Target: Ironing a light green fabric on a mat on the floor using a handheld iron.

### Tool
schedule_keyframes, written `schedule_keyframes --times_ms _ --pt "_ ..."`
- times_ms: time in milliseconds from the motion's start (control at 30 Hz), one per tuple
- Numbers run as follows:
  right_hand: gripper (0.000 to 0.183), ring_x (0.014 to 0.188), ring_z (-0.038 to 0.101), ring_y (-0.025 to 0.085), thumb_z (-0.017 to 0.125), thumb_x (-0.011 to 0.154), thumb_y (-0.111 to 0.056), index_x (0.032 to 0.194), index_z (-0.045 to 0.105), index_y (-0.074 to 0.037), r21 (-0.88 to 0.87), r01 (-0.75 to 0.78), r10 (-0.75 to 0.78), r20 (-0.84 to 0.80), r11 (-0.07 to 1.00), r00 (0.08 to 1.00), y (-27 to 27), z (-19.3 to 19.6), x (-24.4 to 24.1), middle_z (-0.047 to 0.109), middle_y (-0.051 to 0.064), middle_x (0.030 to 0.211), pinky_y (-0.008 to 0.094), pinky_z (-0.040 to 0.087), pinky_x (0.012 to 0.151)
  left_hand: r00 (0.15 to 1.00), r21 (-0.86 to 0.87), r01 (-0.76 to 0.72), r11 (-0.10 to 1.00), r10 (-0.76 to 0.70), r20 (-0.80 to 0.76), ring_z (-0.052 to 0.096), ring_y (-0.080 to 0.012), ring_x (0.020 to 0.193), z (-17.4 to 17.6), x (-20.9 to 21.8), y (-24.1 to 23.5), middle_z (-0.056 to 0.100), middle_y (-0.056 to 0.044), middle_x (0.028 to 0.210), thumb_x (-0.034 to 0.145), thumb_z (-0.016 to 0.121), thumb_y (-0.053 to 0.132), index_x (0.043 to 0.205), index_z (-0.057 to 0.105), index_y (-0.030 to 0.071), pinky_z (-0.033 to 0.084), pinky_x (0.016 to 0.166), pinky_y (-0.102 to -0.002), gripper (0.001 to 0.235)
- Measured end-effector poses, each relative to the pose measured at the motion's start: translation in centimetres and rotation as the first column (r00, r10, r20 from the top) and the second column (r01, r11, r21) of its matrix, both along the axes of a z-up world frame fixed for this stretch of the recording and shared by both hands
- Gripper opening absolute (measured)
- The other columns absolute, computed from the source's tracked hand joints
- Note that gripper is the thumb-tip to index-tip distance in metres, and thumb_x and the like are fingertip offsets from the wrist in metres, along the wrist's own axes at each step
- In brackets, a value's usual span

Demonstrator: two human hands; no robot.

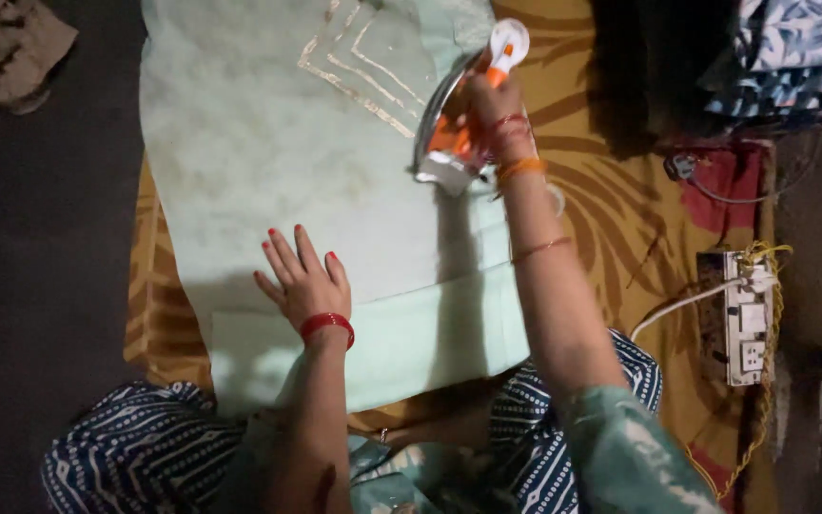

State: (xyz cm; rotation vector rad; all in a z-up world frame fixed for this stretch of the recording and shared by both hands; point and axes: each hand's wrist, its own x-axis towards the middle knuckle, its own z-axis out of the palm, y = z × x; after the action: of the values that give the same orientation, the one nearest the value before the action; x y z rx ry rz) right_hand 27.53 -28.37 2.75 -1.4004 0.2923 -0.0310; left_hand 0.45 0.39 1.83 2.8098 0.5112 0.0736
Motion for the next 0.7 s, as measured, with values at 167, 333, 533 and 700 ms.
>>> schedule_keyframes --times_ms 167,333,533,700 --pt "0.034 0.058 0.059 0.014 0.077 0.088 -0.039 0.097 0.065 -0.009 -0.765 -0.317 0.123 -0.302 0.561 0.945 -5.5 6.4 1.2 0.061 0.0 0.071 0.033 0.045 0.046 0.999 -0.012 -0.001 1.0 0.001 0.034 0.021 -0.0323 0.156 -0.9 0.1 -0.1 0.025 -0.018 0.169 0.101 0.05 0.038 0.158 0.04 0.013 0.017 0.121 -0.064 0.063" --pt "0.046 0.052 0.048 0.022 0.078 0.086 -0.043 0.104 0.066 -0.003 -0.636 -0.482 0.114 -0.529 0.603 0.841 -8.9 8.5 -3.2 0.055 0.007 0.07 0.041 0.036 0.043 0.999 -0.021 -0.027 0.999 0.028 0.045 0.02 -0.0322 0.157 -1.7 0.1 -0.2 0.023 -0.017 0.17 0.101 0.048 0.039 0.16 0.039 0.014 0.013 0.122 -0.062 0.064" --pt "0.049 0.067 0.07 0.027 0.082 0.085 -0.041 0.11 0.068 -0.001 -0.807 -0.332 0.143 -0.301 0.489 0.943 -11.1 5.6 -6.7 0.073 0.015 0.082 0.041 0.055 0.057 0.999 0.008 0.001 1.0 -0.002 0.052 0.019 -0.0317 0.158 -1.4 0.0 -0.2 0.023 -0.018 0.171 0.103 0.048 0.039 0.161 0.039 0.014 0.012 0.124 -0.062 0.063" --pt "0.051 0.088 0.068 0.049 0.081 0.084 -0.044 0.114 0.06 -0.007 -0.998 -0.03 -0.148 -0.039 0.061 0.988 -6.6 6.1 -6.8 0.072 0.025 0.095 0.058 0.054 0.073 1.0 0.043 -0.006 0.999 0.006 0.002 0.022 -0.0323 0.157 -1.2 0.1 -0.3 0.025 -0.019 0.17 0.103 0.048 0.039 0.16 0.04 0.014 0.015 0.122 -0.062 0.063"
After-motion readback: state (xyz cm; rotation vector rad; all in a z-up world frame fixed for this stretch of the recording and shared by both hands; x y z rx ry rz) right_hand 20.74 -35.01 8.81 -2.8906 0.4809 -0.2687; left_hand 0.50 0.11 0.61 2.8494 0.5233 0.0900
